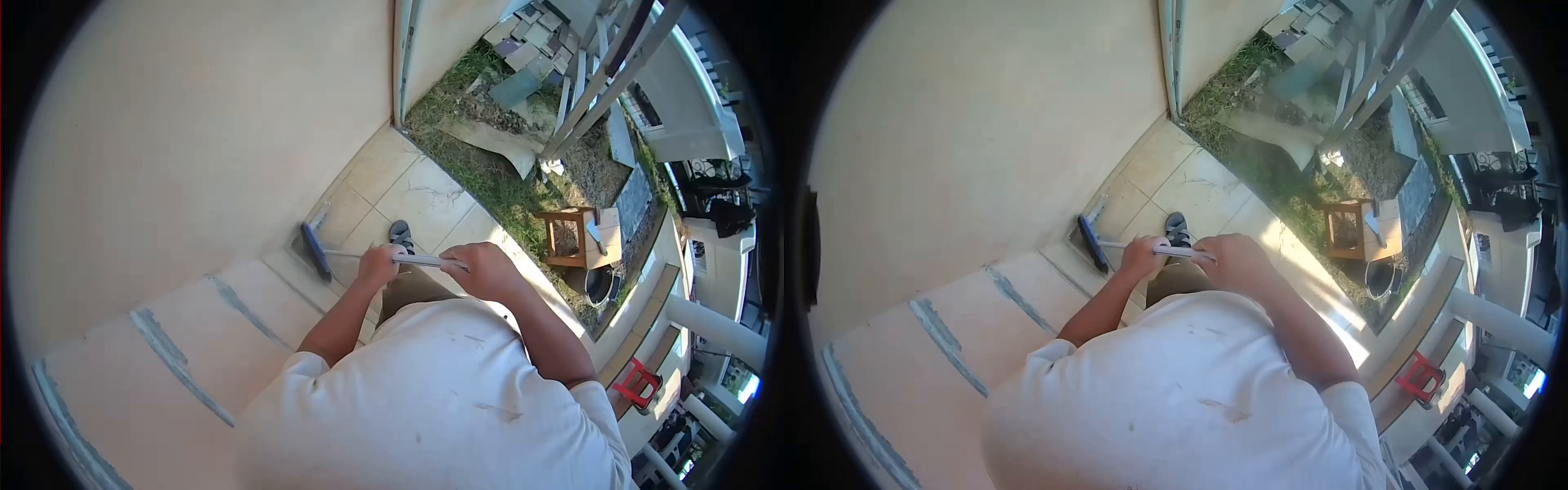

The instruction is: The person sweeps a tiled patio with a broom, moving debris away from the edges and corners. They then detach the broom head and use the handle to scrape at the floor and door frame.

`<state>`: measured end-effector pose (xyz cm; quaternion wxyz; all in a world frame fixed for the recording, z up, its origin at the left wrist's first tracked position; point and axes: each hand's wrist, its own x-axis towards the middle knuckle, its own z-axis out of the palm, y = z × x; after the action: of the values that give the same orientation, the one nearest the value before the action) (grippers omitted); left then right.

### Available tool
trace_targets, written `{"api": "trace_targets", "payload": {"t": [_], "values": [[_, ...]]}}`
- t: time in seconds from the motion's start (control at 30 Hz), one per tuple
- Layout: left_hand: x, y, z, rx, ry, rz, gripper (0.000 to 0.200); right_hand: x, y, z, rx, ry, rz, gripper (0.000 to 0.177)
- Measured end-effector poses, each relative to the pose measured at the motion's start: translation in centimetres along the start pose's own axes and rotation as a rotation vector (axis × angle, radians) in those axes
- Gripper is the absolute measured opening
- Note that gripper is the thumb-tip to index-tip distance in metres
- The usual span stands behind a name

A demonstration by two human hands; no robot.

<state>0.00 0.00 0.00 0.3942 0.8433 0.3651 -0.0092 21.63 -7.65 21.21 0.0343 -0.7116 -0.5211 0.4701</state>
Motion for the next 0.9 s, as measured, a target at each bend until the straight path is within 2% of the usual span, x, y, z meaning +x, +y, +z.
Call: {"api": "trace_targets", "payload": {"t": [0.07, 0.1, 0.17, 0.23, 0.3, 0.37, 0.43, 0.57, 0.63, 0.67, 0.7, 0.77, 0.87, 0.9], "values": [[-0.6, -1.1, -0.1, -0.071, -0.059, 0.019, 0.018, -1.7, -0.6, 0.7, 0.079, 0.196, -0.025, 0.050], [3.7, 1.6, -0.8, 0.087, 0.016, 0.105, 0.018, -3.8, 5.1, -0.7, 0.125, 0.354, -0.129, 0.050], [3.8, 3.7, 0.7, -0.005, 0.000, 0.150, 0.017, -10.1, 9.3, 0.3, 0.273, 0.583, -0.005, 0.051], [4.6, 6.0, 0.9, -0.089, -0.015, 0.190, 0.015, -16.1, 14.1, 2.8, 0.267, 0.761, 0.259, 0.050], [5.9, 8.0, 1.1, -0.123, -0.039, 0.167, 0.017, -22.0, 19.2, 7.0, 0.248, 0.842, 0.510, 0.047], [6.6, 12.4, 2.0, -0.085, -0.086, 0.208, 0.019, -27.5, 23.3, 12.5, 0.389, 0.897, 0.628, 0.046], [5.9, 17.7, 3.2, -0.273, -0.026, 0.152, 0.024, -32.5, 26.3, 18.6, 0.549, 0.926, 0.736, 0.046], [8.5, 23.5, 9.1, -0.139, -0.127, 0.369, 0.029, -39.9, 27.5, 27.7, 0.748, 0.909, 0.966, 0.047], [9.5, 28.3, 12.4, -0.207, -0.145, 0.536, 0.032, -42.8, 27.8, 30.0, 0.850, 0.970, 1.009, 0.047], [9.5, 31.4, 13.8, -0.212, -0.118, 0.705, 0.036, -44.2, 28.2, 30.3, 0.872, 0.984, 1.040, 0.047], [9.1, 34.9, 14.5, -0.213, -0.148, 0.724, 0.036, -45.2, 28.7, 30.1, 0.954, 1.010, 1.018, 0.047], [9.1, 41.5, 15.4, -0.422, -0.320, 0.521, 0.039, -47.4, 30.9, 30.4, 1.053, 1.060, 1.011, 0.047], [8.8, 50.7, 17.5, -0.562, -0.323, 0.667, 0.042, -50.6, 35.5, 31.9, 1.075, 1.149, 1.071, 0.047], [8.9, 53.6, 18.1, -0.605, -0.351, 0.677, 0.044, -51.3, 37.7, 33.4, 1.132, 1.253, 1.157, 0.046]]}}
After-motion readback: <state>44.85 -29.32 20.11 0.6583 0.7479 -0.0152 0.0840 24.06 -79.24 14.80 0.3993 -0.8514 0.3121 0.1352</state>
